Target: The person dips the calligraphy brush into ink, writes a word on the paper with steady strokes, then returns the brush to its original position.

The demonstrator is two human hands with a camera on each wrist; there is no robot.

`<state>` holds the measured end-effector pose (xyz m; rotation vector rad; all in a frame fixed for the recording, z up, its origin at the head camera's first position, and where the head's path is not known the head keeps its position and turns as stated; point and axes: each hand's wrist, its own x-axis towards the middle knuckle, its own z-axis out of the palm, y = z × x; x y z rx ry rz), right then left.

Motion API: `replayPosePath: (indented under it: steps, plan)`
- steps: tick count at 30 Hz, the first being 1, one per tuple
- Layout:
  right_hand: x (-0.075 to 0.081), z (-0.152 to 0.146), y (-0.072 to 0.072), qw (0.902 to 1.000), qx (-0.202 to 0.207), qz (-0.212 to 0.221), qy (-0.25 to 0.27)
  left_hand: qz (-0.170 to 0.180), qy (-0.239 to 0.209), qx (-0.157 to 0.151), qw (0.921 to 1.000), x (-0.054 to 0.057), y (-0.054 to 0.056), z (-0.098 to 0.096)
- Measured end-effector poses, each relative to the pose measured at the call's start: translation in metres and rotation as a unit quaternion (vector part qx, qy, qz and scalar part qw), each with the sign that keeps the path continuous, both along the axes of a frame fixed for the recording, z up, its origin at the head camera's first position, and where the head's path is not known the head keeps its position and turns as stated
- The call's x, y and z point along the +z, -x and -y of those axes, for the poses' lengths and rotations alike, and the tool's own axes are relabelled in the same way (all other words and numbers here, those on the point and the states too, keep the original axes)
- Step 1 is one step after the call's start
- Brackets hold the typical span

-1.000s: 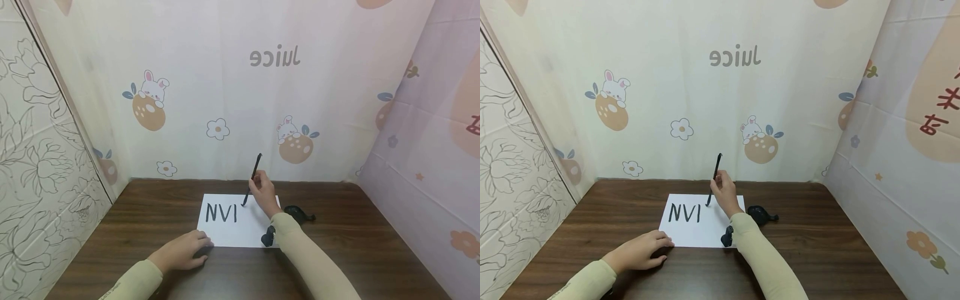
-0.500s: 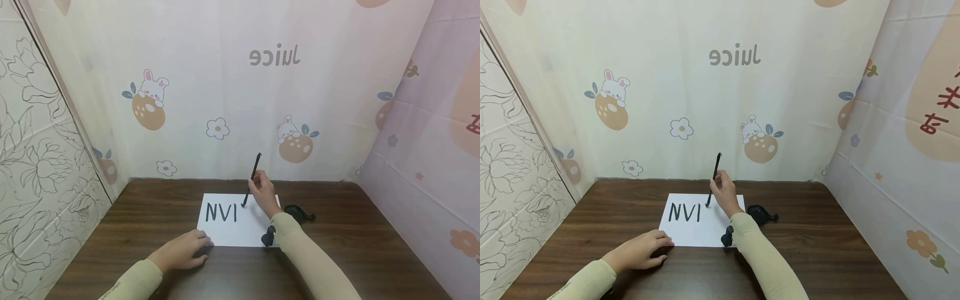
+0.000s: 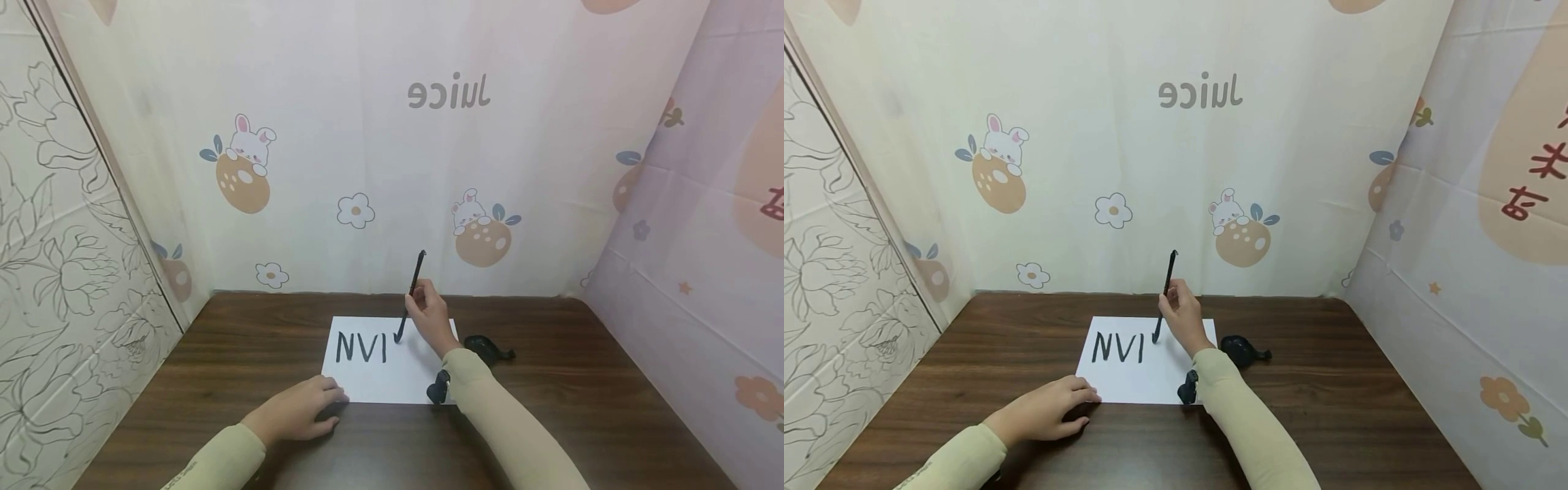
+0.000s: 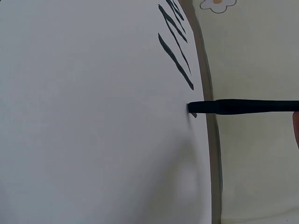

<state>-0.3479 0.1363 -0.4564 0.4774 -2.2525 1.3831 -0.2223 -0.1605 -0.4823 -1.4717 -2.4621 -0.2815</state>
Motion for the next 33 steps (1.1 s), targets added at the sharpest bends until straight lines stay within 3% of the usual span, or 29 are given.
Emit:
replayPosePath:
  steps: [33]
  plan:
    - [-0.0008,0.0009,-0.0073,0.9996,0.024,0.011,0.011,-0.004,-0.005,-0.006,1.0,0.0007,-0.0004,0.0006]
